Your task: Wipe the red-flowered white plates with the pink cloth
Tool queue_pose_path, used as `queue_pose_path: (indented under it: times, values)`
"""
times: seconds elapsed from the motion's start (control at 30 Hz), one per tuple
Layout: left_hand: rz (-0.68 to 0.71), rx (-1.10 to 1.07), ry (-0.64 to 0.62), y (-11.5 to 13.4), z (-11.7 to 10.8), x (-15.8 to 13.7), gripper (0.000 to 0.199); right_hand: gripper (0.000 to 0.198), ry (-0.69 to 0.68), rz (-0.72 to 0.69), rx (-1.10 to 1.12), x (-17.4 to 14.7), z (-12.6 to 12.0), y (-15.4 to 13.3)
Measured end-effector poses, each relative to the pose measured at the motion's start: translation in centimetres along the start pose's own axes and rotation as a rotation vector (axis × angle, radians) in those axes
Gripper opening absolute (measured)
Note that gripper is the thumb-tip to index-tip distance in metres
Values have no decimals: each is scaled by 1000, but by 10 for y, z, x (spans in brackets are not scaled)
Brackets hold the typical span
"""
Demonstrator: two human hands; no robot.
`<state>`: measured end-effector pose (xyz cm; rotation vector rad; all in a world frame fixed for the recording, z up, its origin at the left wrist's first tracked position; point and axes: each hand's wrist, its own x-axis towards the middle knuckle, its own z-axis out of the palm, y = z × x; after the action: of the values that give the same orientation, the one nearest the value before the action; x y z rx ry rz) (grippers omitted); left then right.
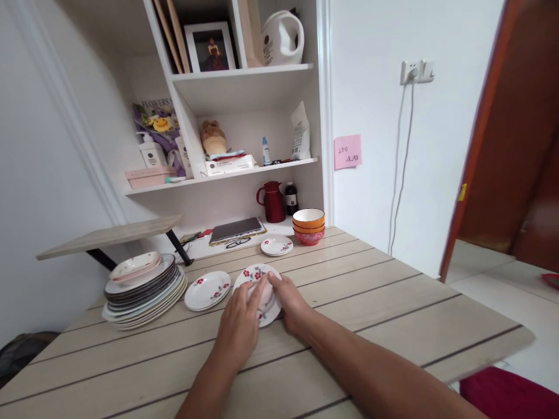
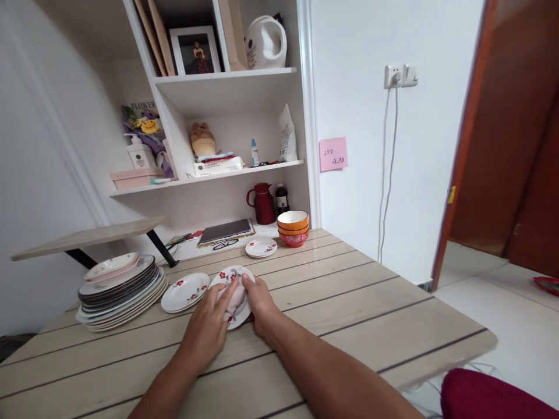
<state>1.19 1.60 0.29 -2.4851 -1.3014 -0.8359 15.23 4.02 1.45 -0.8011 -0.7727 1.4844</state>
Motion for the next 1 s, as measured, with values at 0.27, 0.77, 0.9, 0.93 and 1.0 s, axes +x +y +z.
queue_pose_path:
  times: [0.27,0.77,0.9,0.93,1.0]
  values:
    - [76,-182,-54,8,-4,1,71,22,147,8,57,14,-10,0]
    - [-21,-119,225,6,-2,8,24,24,54,-46,64,11,-11,0]
    - [-55,-237,129,3,-2,7,23,30,-26,-61,32,14,-14,4]
    - [-60,-276,86,2,-2,7,23,31,-28,-64,15,14,-14,4]
    - [-64,-316,25,2,-3,6,25,31,-29,-65,-10,15,-15,5]
